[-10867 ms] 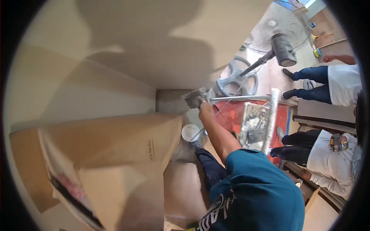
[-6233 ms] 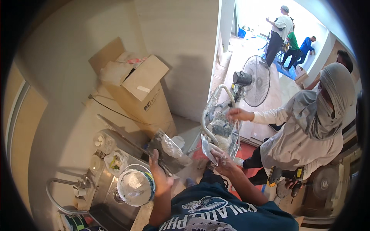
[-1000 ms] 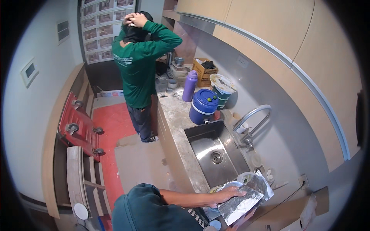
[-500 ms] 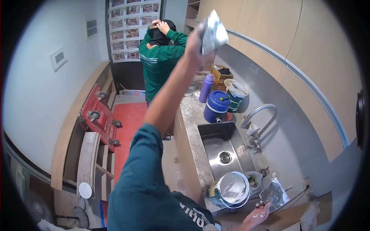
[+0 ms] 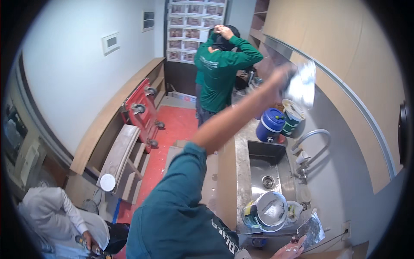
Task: The person applies plaster to a wall using a trowel and hawk. They repeatedly scoop plaster from the hawk and smooth it onto the wall surface, occasionally scraping excess material back onto the hawk.
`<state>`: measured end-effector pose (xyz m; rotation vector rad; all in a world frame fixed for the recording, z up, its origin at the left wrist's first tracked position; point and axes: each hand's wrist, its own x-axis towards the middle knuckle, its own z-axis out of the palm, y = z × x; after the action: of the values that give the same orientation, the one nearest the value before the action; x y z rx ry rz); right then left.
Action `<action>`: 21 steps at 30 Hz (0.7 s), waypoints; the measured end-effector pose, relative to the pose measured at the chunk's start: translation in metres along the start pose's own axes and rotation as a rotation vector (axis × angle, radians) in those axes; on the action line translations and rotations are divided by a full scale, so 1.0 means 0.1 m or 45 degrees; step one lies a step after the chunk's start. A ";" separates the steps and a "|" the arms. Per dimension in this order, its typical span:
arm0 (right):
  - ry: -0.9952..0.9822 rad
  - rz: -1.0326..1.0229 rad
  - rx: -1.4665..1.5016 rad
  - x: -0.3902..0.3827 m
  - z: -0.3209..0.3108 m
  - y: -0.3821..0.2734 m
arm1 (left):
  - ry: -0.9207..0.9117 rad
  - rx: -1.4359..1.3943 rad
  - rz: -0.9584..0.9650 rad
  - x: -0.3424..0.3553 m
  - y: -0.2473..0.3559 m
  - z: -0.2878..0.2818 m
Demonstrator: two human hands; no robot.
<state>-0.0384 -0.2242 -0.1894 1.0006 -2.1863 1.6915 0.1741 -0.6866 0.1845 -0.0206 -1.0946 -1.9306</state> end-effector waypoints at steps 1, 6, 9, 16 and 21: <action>0.000 -0.047 -0.008 0.04 -0.01 0.11 | 0.047 0.061 -0.025 -0.32 -0.36 -0.07; 0.051 0.287 0.439 0.33 0.16 0.08 | 0.132 -0.509 -0.657 -1.94 -2.13 -0.68; 0.092 0.378 0.563 0.34 0.19 0.18 | 0.385 -0.669 -0.768 -2.56 -2.62 -0.95; 0.073 0.350 0.076 0.06 -0.02 0.00 | 0.636 -0.347 -0.802 -2.68 -2.09 -0.98; 0.133 0.341 -0.301 0.14 0.03 -0.80 | 0.443 -0.223 -0.788 -2.38 -1.88 -0.78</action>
<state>0.0009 -0.2418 -0.1205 0.5700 -2.4645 1.4971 0.2161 -0.5369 -0.0875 0.5989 -0.7406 -2.4492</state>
